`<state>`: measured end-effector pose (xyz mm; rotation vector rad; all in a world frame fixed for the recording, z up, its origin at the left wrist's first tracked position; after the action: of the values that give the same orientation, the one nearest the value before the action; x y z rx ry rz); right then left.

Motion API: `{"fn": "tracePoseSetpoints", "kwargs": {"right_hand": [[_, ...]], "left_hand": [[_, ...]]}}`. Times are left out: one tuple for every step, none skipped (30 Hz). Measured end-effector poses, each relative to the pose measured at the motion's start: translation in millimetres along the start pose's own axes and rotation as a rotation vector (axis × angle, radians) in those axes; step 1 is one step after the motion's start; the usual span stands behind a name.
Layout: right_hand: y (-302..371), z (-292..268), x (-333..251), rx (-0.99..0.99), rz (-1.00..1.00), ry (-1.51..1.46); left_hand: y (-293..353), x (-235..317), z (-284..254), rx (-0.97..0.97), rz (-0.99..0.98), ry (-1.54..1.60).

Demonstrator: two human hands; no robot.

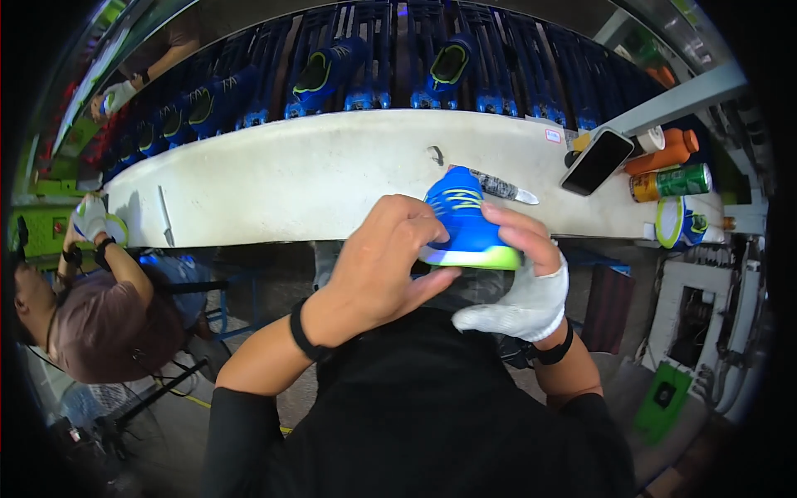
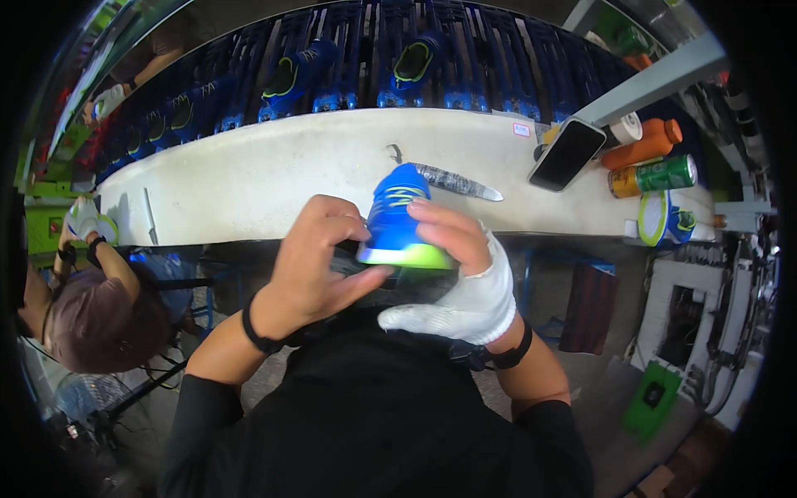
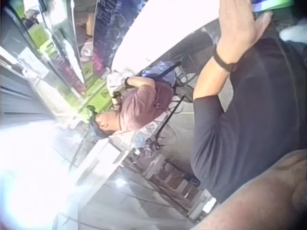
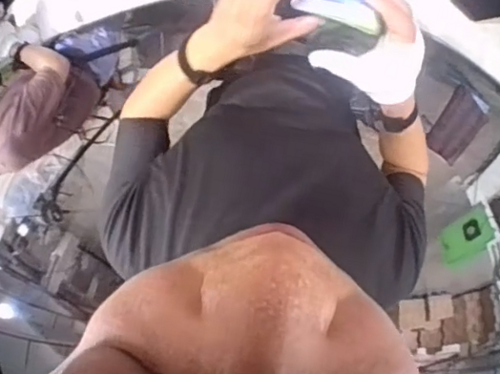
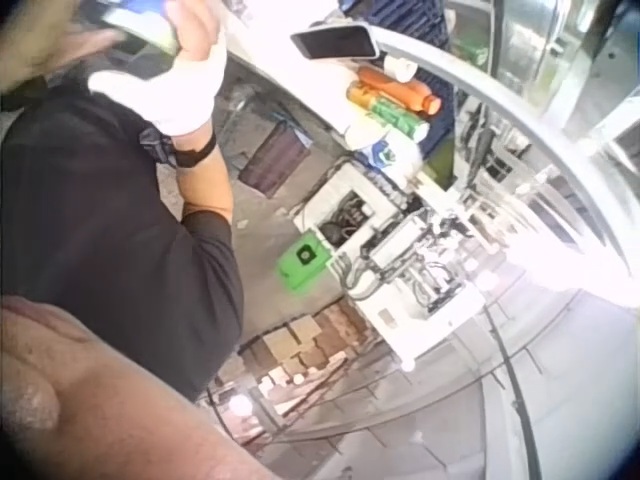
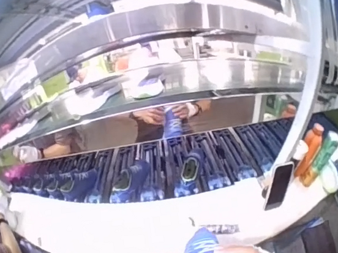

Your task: Applying glue and solvent to shoe soles and components on a production line.

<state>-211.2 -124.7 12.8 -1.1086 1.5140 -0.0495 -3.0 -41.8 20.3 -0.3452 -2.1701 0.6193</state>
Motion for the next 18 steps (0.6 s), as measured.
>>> {"fn": "tracePoseSetpoints", "kwargs": {"right_hand": [[-3.8, -4.1, -2.0, -0.024, -0.003, 0.008], [-9.9, -9.0, -2.6, -0.034, 0.015, 0.075], [-16.0, -12.5, -2.0, -0.042, 0.030, 0.140], [-23.2, -11.6, -2.4, -0.047, 0.061, 0.186], [-22.2, -13.2, -3.5, -0.064, 0.062, 0.198], [-18.6, -14.4, -2.5, -0.071, 0.083, 0.227], [-15.9, -15.7, -0.5, -0.078, 0.103, 0.256], [-15.8, -13.9, 0.8, -0.042, 0.091, 0.255], [-15.0, -12.1, 1.6, -0.057, 0.092, 0.261], [-13.5, -11.6, 2.2, -0.043, 0.109, 0.243], [-14.0, -11.6, 2.9, -0.029, 0.125, 0.224], [-15.0, -12.1, 3.3, -0.041, 0.126, 0.227], [-15.7, -12.1, 3.7, -0.076, 0.128, 0.178], [-16.7, -12.8, 4.3, -0.110, 0.130, 0.130], [-17.2, -13.2, 6.7, -0.119, 0.132, 0.133], [-17.4, -12.2, 8.5, -0.156, 0.066, 0.119], [-15.1, -11.7, 6.9, -0.188, 0.005, 0.107], [-13.0, -11.4, 5.3, -0.179, 0.008, 0.109]], "left_hand": [[5.0, -4.6, 13.0, 0.048, 0.025, 0.052], [8.5, -8.9, 26.0, 0.063, 0.024, 0.047], [10.7, -13.1, 35.0, 0.077, 0.023, 0.038], [14.7, -15.7, 38.1, 0.112, -0.002, 0.071], [16.2, -15.7, 40.0, 0.129, -0.005, 0.083], [18.0, -16.4, 41.9, 0.124, -0.030, 0.107], [19.9, -17.0, 43.9, 0.119, -0.056, 0.129], [21.9, -16.6, 43.9, 0.132, -0.060, 0.137], [24.0, -16.4, 45.1, 0.094, -0.103, 0.202], [25.8, -16.0, 46.5, 0.056, -0.145, 0.267], [25.5, -14.8, 44.7, 0.067, -0.150, 0.272], [24.7, -11.3, 42.3, 0.070, -0.093, 0.268], [25.5, -8.8, 41.2, 0.071, -0.036, 0.263], [28.2, -9.7, 42.8, 0.079, -0.049, 0.262], [29.7, -12.7, 41.9, 0.086, -0.053, 0.267], [29.6, -17.1, 40.0, 0.083, -0.037, 0.253], [28.0, -19.4, 36.2, 0.073, -0.020, 0.243], [27.2, -21.4, 31.8, 0.041, 0.037, 0.144]]}}
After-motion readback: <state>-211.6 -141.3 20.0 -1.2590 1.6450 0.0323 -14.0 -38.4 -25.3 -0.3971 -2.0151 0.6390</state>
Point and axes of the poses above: each hand's wrist, its own y-axis away from the middle knuckle, its own z-axis out of the palm, x = y × z, the point moved 3 cm from there along -y, towards the middle knuckle, and after that the axes turned 2 degrees about -z, right-handed, at the moved point
